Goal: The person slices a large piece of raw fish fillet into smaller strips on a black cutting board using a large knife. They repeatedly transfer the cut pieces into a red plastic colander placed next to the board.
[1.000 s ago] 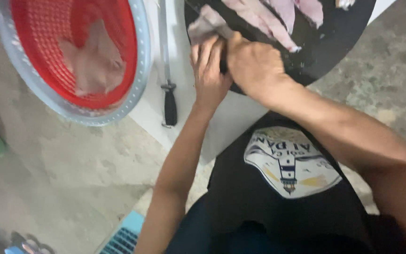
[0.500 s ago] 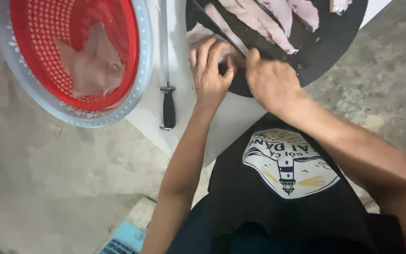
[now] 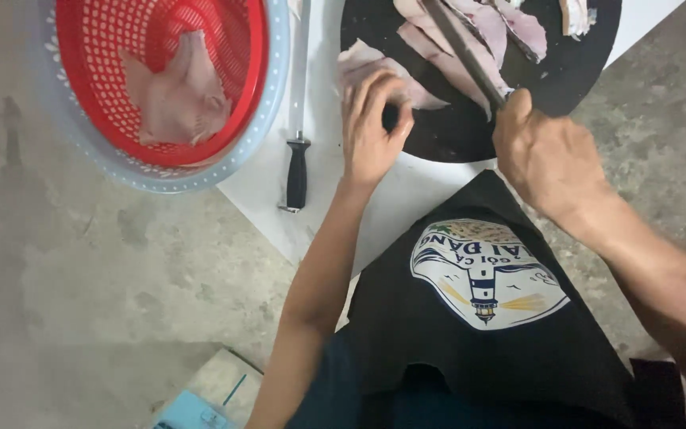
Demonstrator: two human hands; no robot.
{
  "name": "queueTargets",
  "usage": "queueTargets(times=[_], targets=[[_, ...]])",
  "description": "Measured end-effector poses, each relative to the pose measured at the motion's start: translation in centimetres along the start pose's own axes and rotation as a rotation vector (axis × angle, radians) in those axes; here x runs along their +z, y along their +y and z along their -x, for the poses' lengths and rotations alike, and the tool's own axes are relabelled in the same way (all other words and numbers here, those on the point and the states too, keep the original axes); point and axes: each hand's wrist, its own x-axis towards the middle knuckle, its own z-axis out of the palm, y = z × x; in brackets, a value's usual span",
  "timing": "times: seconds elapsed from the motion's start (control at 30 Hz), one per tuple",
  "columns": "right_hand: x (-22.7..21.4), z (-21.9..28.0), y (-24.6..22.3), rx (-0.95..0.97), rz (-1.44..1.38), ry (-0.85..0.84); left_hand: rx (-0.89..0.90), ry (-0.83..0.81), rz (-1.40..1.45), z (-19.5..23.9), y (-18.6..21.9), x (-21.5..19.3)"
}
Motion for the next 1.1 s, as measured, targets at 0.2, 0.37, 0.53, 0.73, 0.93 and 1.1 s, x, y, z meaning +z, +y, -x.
queueTargets(times=[0.2, 0.37, 0.53, 0.73, 0.93, 1.1], targets=[[1.2, 1.3, -1.7, -0.158, 0.161, -0.111, -0.054, 0.247, 0.078, 1.6, -1.3, -1.3], [0.1, 0.4, -3.0, -0.095, 0.16, -0.275, -0.07, 0.177, 0.02, 1.2, -1.8, -1.1], [1.2, 0.5, -2.4, -0.118, 0.135, -0.228, -0.032, 0.119, 0.024, 0.1, -2.1, 0.0], [1.2, 0.4, -2.4, -0.139, 0.185, -0.187, -0.008, 0.055, -0.097, -0.1, -3.5, 0.7], [1.1, 0.1, -2.4, -0.127, 0.159, -0.216, 0.029, 0.047, -0.15, -0.9, -3.7, 0.2], [0.9, -0.1, -2.0, -0.156, 0.119, -0.154, 0.046, 0.049, -0.152, -1.1, -3.8, 0.2]])
